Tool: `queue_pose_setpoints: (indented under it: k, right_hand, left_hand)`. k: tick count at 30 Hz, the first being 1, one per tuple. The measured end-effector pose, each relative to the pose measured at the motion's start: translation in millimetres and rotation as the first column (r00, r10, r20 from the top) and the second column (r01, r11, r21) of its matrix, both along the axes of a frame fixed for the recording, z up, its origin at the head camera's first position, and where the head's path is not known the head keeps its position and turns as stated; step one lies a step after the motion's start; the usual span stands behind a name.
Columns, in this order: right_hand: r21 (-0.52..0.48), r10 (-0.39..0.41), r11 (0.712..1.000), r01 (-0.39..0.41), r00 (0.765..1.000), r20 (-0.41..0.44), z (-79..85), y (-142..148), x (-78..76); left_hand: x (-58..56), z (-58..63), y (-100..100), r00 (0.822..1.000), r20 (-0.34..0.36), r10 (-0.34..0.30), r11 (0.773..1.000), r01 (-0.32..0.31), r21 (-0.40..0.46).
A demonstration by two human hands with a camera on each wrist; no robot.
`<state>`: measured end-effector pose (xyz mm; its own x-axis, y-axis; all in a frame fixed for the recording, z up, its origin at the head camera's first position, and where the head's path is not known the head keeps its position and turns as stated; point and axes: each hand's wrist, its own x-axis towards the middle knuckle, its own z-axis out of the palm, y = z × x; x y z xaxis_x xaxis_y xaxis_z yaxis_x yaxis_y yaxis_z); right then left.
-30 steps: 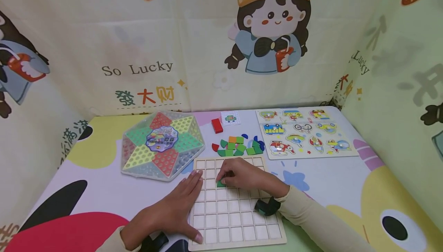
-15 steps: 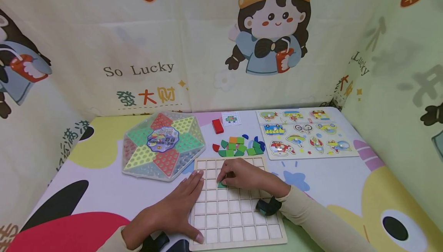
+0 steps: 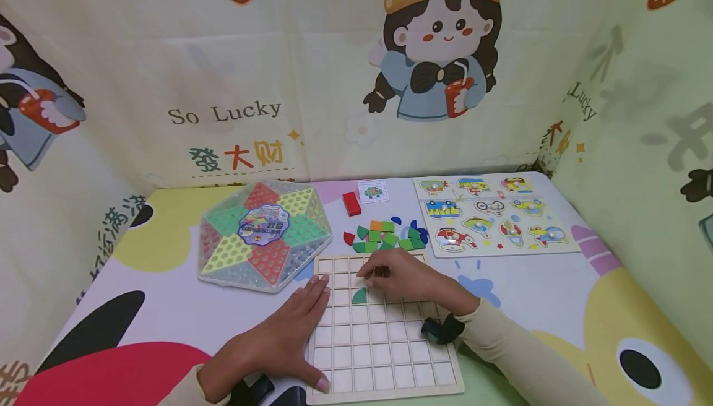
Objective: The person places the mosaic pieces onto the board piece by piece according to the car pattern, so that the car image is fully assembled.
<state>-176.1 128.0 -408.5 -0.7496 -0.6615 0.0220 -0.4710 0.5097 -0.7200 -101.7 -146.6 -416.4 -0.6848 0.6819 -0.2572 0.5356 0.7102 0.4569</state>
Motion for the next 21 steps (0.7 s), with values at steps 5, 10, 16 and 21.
queue_pose_setpoints:
  k: [5,10,16,21]
  right_hand:
    - [-0.029,-0.057,0.998,0.057,0.998,-0.001,3.7,10.4,-6.2]
    - [-0.025,-0.125,0.992,0.124,0.99,-0.063,5.8,24.4,-22.6]
    - [-0.036,-0.225,0.974,0.223,0.97,-0.097,7.4,42.7,-41.3]
    - [-0.026,-0.249,0.968,0.248,0.962,-0.114,5.5,51.9,-46.6]
  left_hand:
    - [0.1,0.6,-0.2,1.0,0.003,0.0,1.0,0.0,0.009]
    - [-0.7,1.0,-0.7,1.0,-0.004,-0.007,1.0,0.007,0.013]
    - [-1.6,-0.6,-0.3,1.0,-0.002,-0.006,1.0,0.006,0.015]
    - [-0.4,-0.5,-0.8,1.0,0.014,-0.002,1.0,0.001,0.024]
